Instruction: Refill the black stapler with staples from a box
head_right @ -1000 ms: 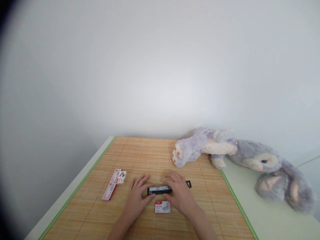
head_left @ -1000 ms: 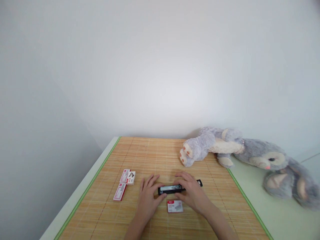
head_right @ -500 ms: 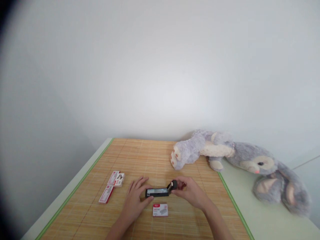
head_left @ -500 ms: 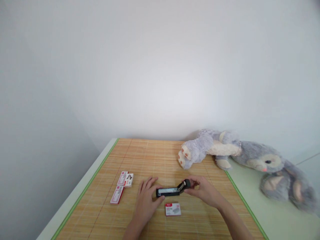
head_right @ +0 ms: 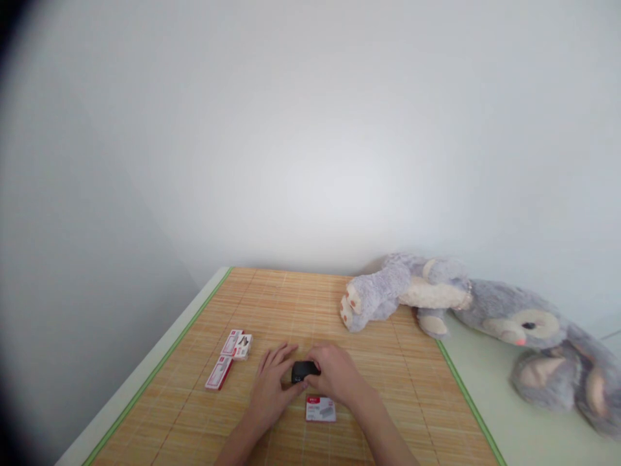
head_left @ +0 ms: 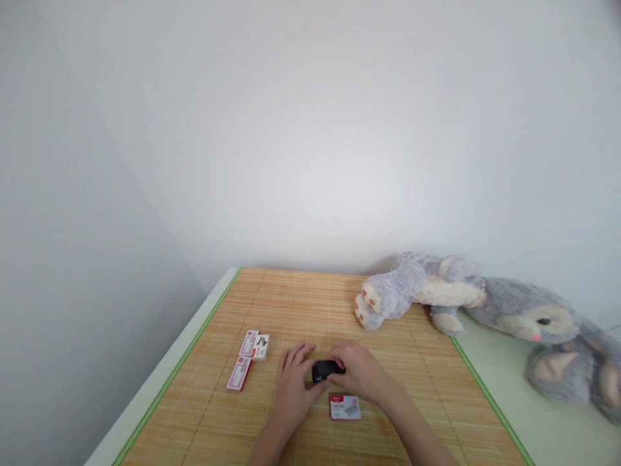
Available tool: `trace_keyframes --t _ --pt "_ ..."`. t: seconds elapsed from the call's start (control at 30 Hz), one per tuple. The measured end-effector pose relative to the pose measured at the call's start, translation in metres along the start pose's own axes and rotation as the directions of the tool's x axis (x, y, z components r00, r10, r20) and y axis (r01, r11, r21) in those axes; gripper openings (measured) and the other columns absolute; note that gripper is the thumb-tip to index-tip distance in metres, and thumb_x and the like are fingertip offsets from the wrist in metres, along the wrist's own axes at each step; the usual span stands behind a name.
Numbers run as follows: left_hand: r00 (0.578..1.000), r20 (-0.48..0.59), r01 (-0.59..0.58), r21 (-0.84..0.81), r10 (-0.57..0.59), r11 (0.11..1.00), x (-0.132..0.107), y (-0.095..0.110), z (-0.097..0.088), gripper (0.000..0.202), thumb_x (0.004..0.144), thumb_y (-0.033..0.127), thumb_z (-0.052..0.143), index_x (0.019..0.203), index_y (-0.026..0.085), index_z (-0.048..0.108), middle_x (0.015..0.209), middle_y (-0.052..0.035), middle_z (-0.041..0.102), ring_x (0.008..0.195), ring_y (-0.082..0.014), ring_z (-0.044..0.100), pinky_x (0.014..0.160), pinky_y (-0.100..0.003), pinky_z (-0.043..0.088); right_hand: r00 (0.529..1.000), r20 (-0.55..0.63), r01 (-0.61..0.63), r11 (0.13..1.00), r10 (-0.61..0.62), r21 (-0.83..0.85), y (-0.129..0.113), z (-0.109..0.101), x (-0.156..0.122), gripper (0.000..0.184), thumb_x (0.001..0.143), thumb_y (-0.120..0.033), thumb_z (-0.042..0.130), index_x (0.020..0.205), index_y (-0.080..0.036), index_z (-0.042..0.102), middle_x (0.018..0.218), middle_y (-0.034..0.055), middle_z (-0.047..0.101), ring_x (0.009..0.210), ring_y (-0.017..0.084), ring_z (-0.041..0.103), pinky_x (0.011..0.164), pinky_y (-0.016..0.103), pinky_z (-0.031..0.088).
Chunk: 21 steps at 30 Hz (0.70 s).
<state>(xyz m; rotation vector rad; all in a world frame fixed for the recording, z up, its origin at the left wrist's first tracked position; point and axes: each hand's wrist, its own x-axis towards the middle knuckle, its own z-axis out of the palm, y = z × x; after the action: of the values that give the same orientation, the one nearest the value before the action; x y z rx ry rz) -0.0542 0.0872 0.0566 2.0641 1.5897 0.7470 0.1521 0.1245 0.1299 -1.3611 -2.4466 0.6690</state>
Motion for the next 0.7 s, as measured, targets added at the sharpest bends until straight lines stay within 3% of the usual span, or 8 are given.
trace_keyframes --t 0.1,0.23,0.27,0.33,0.43,0.47,0.53,0.7 --pt "0.998 -0.054 -0.022 -0.053 0.019 0.998 -0.007 -0.001 0.000 0.040 0.084 0.043 0.074 0.122 0.032 0.069 0.148 -0.0053 0.058 0.143 -0.0321 0.045 0.123 -0.059 0.027 1.000 -0.004 -0.006 1.000 0.006 0.015 0.004 0.005 0.000 0.014 0.074 -0.025 0.079 0.086 -0.024 0.072 0.085 -0.0014 0.064 0.079 0.017 0.057 0.068 0.024 0.034" --pt "0.971 -0.233 0.024 -0.163 -0.063 0.986 -0.036 0.006 0.000 0.032 0.093 0.020 0.049 0.120 0.026 0.064 0.132 -0.0096 0.065 0.129 -0.0277 0.056 0.112 -0.052 0.042 0.999 -0.018 -0.039 0.996 0.040 0.085 0.010 0.007 -0.004 0.025 0.072 -0.026 0.083 0.094 -0.024 0.072 0.094 -0.0005 0.064 0.086 0.017 0.059 0.073 0.024 0.038" --pt "0.978 -0.207 -0.008 -0.165 -0.026 0.986 -0.043 0.010 0.000 0.036 0.090 0.014 0.045 0.117 0.027 0.065 0.129 -0.0087 0.066 0.126 -0.0266 0.057 0.111 -0.050 0.043 0.999 -0.019 -0.048 0.994 0.050 0.101 0.011 0.007 -0.005 0.026 0.071 -0.026 0.083 0.095 -0.023 0.072 0.095 -0.0003 0.064 0.087 0.018 0.058 0.073 0.024 0.038" --pt "0.985 -0.009 -0.170 -0.151 0.171 0.974 -0.053 0.023 0.002 0.050 0.078 0.006 0.048 0.119 0.029 0.064 0.134 -0.0050 0.065 0.128 -0.0256 0.055 0.112 -0.047 0.042 0.998 -0.016 -0.059 0.990 0.062 0.130 0.012 0.009 -0.005 0.027 0.072 -0.026 0.083 0.096 -0.023 0.073 0.097 0.0003 0.064 0.088 0.018 0.058 0.074 0.024 0.039" --pt "0.846 0.301 -0.400 -0.187 0.440 0.897 -0.052 0.044 0.007 0.070 0.068 0.009 0.058 0.134 0.033 0.058 0.153 0.0022 0.054 0.141 -0.0267 0.043 0.118 -0.045 0.035 0.998 -0.011 -0.066 0.982 0.069 0.179 0.015 0.011 -0.004 0.028 0.071 -0.025 0.083 0.099 -0.024 0.075 0.097 0.0004 0.064 0.086 0.017 0.058 0.075 0.025 0.040" --pt "0.813 0.351 -0.423 -0.192 0.464 0.886 -0.049 0.050 0.009 0.074 0.068 0.010 0.060 0.137 0.034 0.056 0.155 0.0037 0.052 0.143 -0.0267 0.041 0.120 -0.045 0.033 0.997 -0.011 -0.068 0.977 0.072 0.203 0.016 0.011 -0.004 0.030 0.071 -0.025 0.083 0.100 -0.024 0.075 0.095 -0.0001 0.064 0.085 0.017 0.058 0.075 0.025 0.040" --pt "0.803 0.397 -0.406 -0.180 0.444 0.896 -0.042 0.057 0.009 0.080 0.067 0.008 0.059 0.142 0.036 0.052 0.156 0.0055 0.051 0.144 -0.0255 0.039 0.121 -0.045 0.030 0.997 -0.006 -0.077 0.966 0.081 0.248 0.018 0.011 -0.004 0.030 0.069 -0.026 0.083 0.099 -0.025 0.076 0.091 -0.0016 0.065 0.081 0.016 0.057 0.073 0.025 0.039" --pt "0.881 0.376 -0.273 -0.087 0.286 0.958 -0.041 0.056 -0.009 0.093 0.060 -0.001 0.050 0.143 0.042 0.051 0.149 0.0068 0.054 0.138 -0.0228 0.043 0.116 -0.042 0.036 0.988 -0.016 -0.141 0.948 0.151 0.284 0.026 0.012 -0.010 0.024 0.073 -0.032 0.080 0.093 -0.021 0.073 0.073 -0.0048 0.061 0.068 0.014 0.051 0.064 0.024 0.033"
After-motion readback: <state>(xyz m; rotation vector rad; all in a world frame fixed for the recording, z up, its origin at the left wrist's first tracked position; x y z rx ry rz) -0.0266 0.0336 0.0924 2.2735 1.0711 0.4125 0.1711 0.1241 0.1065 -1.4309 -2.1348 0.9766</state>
